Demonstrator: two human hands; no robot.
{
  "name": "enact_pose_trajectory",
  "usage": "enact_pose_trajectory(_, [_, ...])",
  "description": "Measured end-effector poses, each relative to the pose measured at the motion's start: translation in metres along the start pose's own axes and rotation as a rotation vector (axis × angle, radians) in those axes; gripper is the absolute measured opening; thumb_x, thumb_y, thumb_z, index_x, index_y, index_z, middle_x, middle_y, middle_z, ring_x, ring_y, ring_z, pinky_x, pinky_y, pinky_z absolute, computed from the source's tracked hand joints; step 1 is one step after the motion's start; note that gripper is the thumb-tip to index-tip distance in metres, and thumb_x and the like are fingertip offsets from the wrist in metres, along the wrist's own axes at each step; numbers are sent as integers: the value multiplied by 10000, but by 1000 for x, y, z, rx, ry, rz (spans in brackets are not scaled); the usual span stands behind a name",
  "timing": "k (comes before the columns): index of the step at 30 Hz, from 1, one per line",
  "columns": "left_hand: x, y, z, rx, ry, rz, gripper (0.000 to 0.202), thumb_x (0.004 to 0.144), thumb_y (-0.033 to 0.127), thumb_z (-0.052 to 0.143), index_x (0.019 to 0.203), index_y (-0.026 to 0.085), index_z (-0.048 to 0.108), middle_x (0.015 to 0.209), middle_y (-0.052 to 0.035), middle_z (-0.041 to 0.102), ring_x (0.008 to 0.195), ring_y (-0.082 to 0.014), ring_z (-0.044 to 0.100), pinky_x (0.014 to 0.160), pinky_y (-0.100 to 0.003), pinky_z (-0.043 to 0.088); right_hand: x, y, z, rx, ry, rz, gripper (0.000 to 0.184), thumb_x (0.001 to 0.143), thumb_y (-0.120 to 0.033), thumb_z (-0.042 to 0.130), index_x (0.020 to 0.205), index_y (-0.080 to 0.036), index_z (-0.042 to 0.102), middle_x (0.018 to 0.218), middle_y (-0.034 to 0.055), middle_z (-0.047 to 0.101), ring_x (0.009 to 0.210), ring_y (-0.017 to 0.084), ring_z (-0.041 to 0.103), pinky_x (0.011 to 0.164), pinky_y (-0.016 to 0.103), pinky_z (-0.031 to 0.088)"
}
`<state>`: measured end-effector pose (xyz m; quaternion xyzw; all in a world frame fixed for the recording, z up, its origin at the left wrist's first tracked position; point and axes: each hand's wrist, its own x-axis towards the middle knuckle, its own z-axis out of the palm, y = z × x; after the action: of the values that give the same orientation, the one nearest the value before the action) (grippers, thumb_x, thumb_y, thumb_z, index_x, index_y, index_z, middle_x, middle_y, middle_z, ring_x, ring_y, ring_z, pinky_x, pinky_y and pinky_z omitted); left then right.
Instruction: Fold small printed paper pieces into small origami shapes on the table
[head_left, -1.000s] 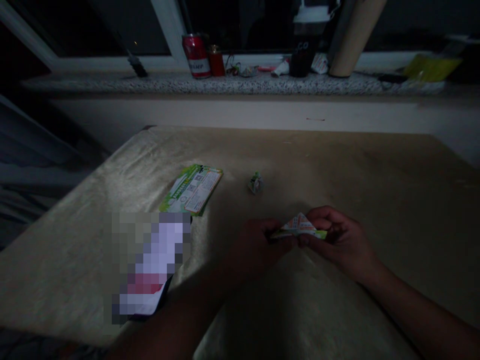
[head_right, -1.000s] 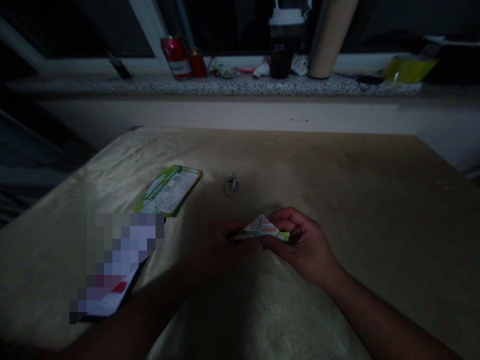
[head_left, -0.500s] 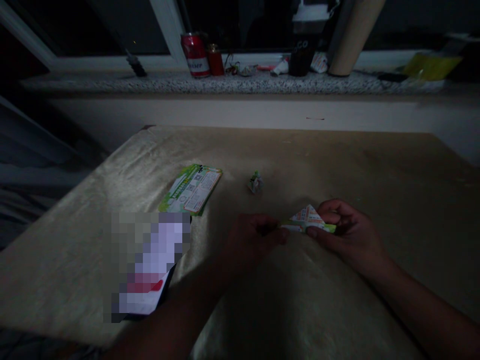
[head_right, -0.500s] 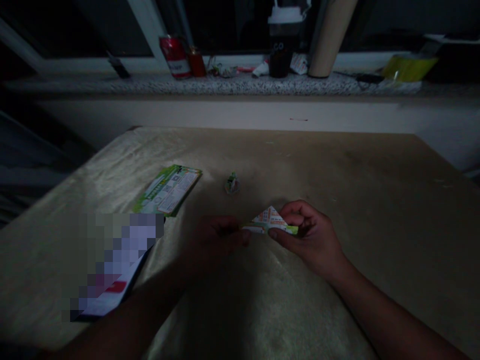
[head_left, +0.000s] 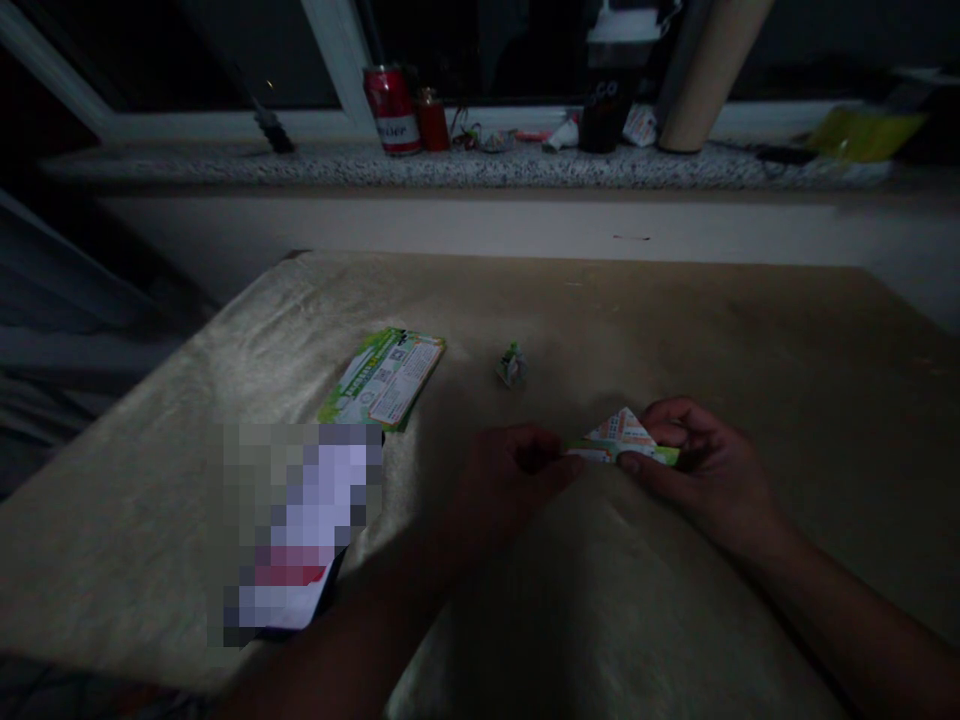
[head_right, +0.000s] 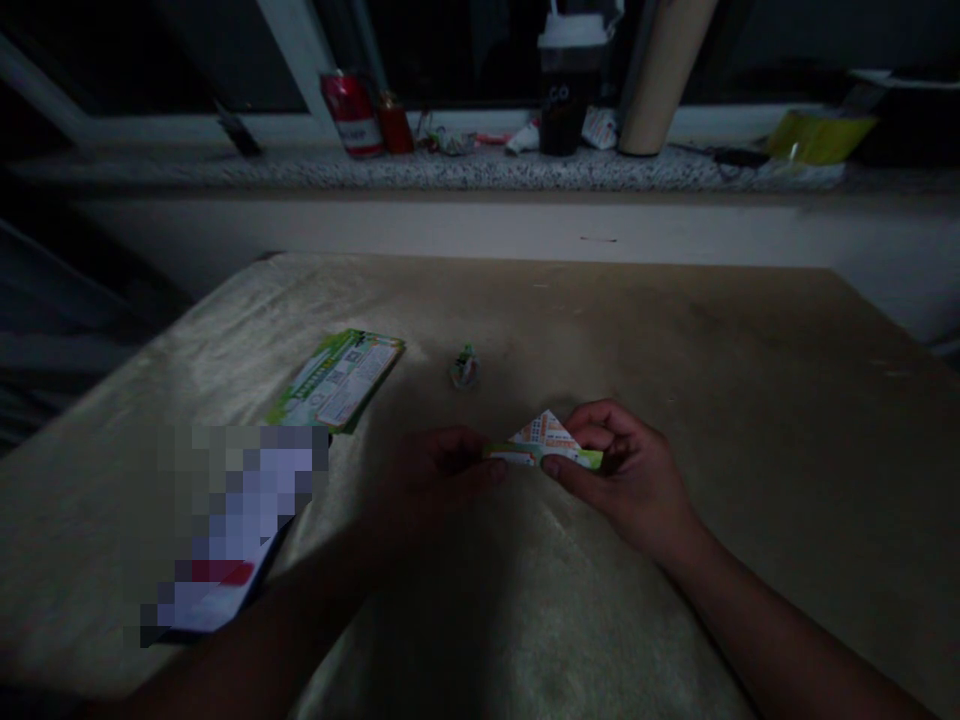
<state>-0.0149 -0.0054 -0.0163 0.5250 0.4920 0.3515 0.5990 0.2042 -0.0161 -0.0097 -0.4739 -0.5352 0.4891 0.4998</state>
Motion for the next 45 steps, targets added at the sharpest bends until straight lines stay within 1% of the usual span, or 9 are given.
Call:
enact_pose_trajectory(12, [-2, 8, -9, -57, -82, -17, 187, 720, 320, 822, 647, 167, 743, 522, 45, 558, 496, -77, 445, 477, -208, 305, -1, 1, -2, 45, -10, 2, 310, 714, -194, 902, 895, -239, 653, 769, 8, 817, 608, 147, 743, 561, 206, 571])
enact_pose_trajectory(16, [-3, 8, -8, -60, -63, 3, 168, 730, 301, 829, 664, 164, 759, 533, 26, 620, 488, -77, 503, 477, -198, 349, 0, 0, -3, 10, -18, -37, 283, 725, -194, 890, 906, -240, 678, 766, 8, 821, 628, 153, 753, 585, 213, 586])
enact_pose_trajectory(21, [-2, 7, -2, -356, -93, 57, 144, 759, 263, 811, 864, 177, 763, 660, 4, 746, 494, -99, 605, 475, -206, 477, 0, 4, -7, -131, -2, -113, 197, 732, -216, 887, 876, -241, 755, 805, 20, 829, 657, 166, 765, 576, 218, 593])
enact_pose_trajectory(25, [-3, 8, -1, -436, -132, 40, 106, 771, 245, 813, 813, 164, 758, 671, -6, 763, 488, -97, 639, 488, -203, 515, -1, 6, -9, -199, 6, -203, 142, 746, -192, 882, 828, -263, 790, 770, -2, 811, 660, 145, 749, 597, 201, 588])
enact_pose_trajectory(29, [-4, 8, -4, -420, -182, 25, 88, 745, 227, 835, 782, 164, 786, 712, -20, 781, 513, -97, 654, 522, -208, 534, 0, 6, -12, -92, -125, -308, 88, 836, -203, 830, 868, -276, 794, 889, 24, 810, 836, 178, 762, 745, 267, 611])
enact_pose_trajectory(32, [-4, 7, -5, -383, -232, 12, 97, 699, 217, 861, 764, 169, 807, 668, -14, 760, 523, -103, 650, 537, -212, 531, 1, 6, -14, -69, -184, -372, 40, 878, -233, 803, 888, -272, 798, 951, 47, 790, 890, 196, 747, 765, 303, 603])
enact_pose_trajectory(40, [-5, 9, -5, -295, -213, -84, 155, 626, 221, 889, 712, 158, 777, 621, -1, 722, 559, -112, 637, 578, -222, 506, 0, 0, -14, -187, -121, -406, 66, 880, -321, 805, 831, -276, 803, 1130, 91, 740, 1023, 253, 719, 820, 375, 596])
enact_pose_trajectory(43, [-6, 9, -4, -331, -189, -91, 205, 607, 195, 894, 717, 153, 726, 636, 16, 705, 562, -108, 631, 571, -225, 509, -2, 2, -13, -209, -127, -407, 44, 880, -280, 798, 835, -280, 800, 1160, 88, 727, 1051, 260, 705, 852, 395, 590])
enact_pose_trajectory(45, [-6, 9, -2, -385, -164, -71, 257, 587, 165, 899, 714, 156, 675, 635, 32, 686, 554, -104, 623, 559, -223, 511, -3, 3, -10, -185, -107, -410, 102, 877, -224, 793, 945, -300, 799, 1169, 74, 726, 1089, 252, 695, 905, 391, 580])
